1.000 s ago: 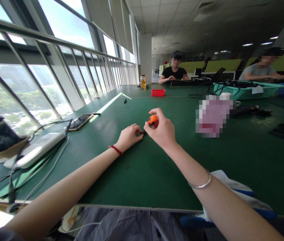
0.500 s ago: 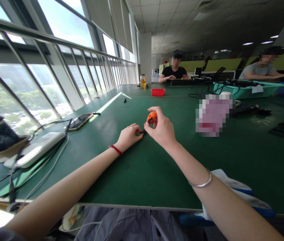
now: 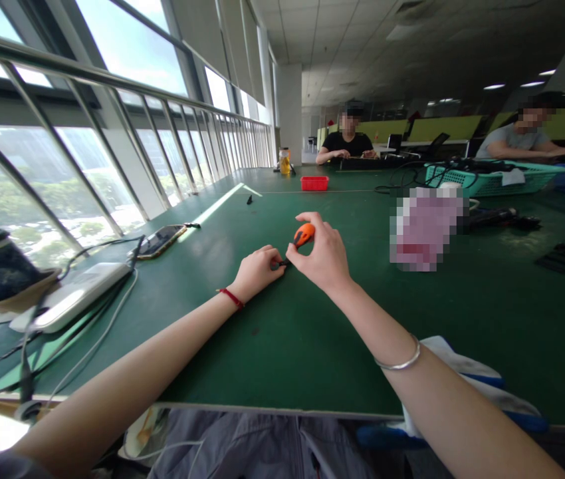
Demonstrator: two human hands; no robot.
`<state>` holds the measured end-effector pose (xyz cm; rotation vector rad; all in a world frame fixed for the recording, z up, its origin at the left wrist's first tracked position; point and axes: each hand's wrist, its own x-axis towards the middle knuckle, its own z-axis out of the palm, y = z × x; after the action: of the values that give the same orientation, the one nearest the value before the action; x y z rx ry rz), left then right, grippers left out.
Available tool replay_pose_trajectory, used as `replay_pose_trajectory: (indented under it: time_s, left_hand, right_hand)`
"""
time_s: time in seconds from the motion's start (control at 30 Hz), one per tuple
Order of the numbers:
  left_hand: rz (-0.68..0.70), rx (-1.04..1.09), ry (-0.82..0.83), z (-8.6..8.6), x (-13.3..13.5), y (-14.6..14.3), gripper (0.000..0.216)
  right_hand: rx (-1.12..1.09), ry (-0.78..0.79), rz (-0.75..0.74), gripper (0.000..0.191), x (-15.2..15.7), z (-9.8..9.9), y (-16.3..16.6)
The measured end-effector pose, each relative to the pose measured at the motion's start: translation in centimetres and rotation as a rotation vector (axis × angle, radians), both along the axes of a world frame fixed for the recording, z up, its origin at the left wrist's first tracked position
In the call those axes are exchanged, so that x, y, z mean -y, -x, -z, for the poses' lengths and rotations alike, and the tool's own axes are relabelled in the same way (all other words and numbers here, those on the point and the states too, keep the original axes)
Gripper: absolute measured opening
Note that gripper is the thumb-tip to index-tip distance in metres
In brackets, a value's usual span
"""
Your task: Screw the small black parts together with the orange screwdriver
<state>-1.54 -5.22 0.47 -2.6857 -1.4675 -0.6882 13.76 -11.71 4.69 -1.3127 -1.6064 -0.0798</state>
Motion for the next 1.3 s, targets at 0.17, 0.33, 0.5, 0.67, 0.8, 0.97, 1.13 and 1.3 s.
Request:
replay_pose_trajectory:
  time_s: [0.17, 0.33, 0.5, 0.67, 0.8, 0.97, 1.13, 1.3]
  left_hand:
    - [0.002, 0.001, -0.012, 0.1, -0.1, 0.0, 0.008]
    - [0.005, 0.007, -0.013, 0.0, 0.0, 0.0, 0.008]
    - [0.006, 0.012, -0.003, 0.0, 0.1, 0.0, 0.008]
    - [-0.012, 0.004, 0.017, -0.1, 0.2, -0.1, 0.009]
    - [0.013, 0.009, 0.02, -0.1, 0.1, 0.0, 0.009]
    - [0.031, -0.038, 0.011, -0.2, 0.0, 0.2, 0.012]
    - [0.018, -0.042, 0.025, -0.4, 0.1, 0.4, 0.018]
    - [0.061, -0.004, -0.008, -0.3, 0.0, 0.5, 0.02]
  right_hand:
    - [-0.013, 0.15, 0.023, 0.032, 0.3, 0.0, 0.3]
    - [-0.031, 0.171, 0.035, 0.02, 0.5, -0.2, 0.4]
    - [-0.043, 0.136, 0.039, 0.037, 0.3, 0.2, 0.4]
    - [-0.003, 0.116, -0.022, 0.018, -0.1, 0.7, 0.4]
    - [0.022, 0.055, -0.028, 0.018, -0.2, 0.7, 0.2]
    - [-0.018, 0.034, 0.067, 0.026, -0.2, 0.3, -0.3]
    - [-0.035, -0.007, 0.123, 0.028, 0.0, -0.2, -0.6]
    - [-0.033, -0.008, 0.139, 0.028, 0.0, -0.1, -0.7]
